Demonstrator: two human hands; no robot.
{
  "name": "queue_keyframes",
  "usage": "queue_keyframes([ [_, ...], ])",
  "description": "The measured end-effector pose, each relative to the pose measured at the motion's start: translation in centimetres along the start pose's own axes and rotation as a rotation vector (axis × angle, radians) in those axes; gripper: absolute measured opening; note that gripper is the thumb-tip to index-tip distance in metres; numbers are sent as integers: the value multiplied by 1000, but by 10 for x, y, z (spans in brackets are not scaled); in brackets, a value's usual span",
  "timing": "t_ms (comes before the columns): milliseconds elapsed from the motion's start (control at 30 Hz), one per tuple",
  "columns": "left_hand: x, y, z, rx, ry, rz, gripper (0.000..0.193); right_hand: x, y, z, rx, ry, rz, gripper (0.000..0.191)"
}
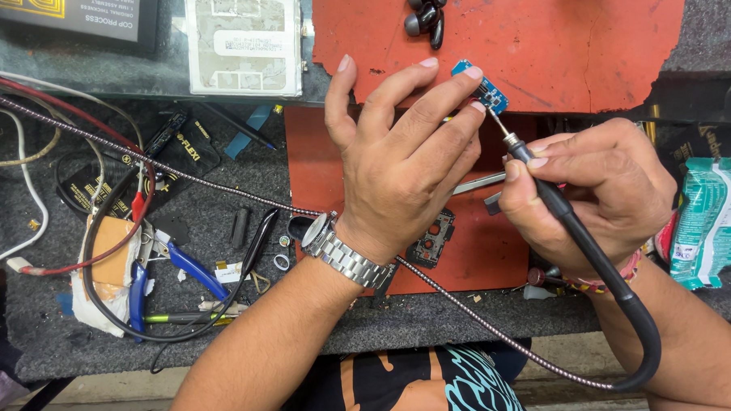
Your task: The person uses a soldering iron to attach wires to a small blue circuit board. They then connect a small battery pack to the board and continue soldering the connections.
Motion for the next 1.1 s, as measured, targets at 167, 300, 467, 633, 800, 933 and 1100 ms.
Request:
queue_keyframes([
  [167,0,0,0,3,2,-1,16,2,2,-1,-16,12,7,26],
  [300,0,0,1,4,-6,2,16,3,2,-1,-19,4,4,27],
  [467,0,0,1,6,-1,5,15,0,0,0,-22,24,38,26],
  [633,0,0,1,5,-6,9,16,-3,-3,0,-36,25,64,25],
  [800,0,1,1,7,-2,8,16,-6,-9,-2,-30,-25,111,22],
  [933,0,0,2,2,-3,3,16,-5,-11,-5,-35,-29,134,23],
  [1100,-1,0,2,17,-1,2,16,-3,-6,-3,18,25,86,26],
])
Point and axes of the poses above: each hand's wrist, its own x-axis away from the middle knuckle, its own z-axis out of the back of the hand, y = z × x, the point moved 7 cm from there along -x, towards the middle knuckle, and after that the axes turned 2 degrees about x, right-handed, at the moved point
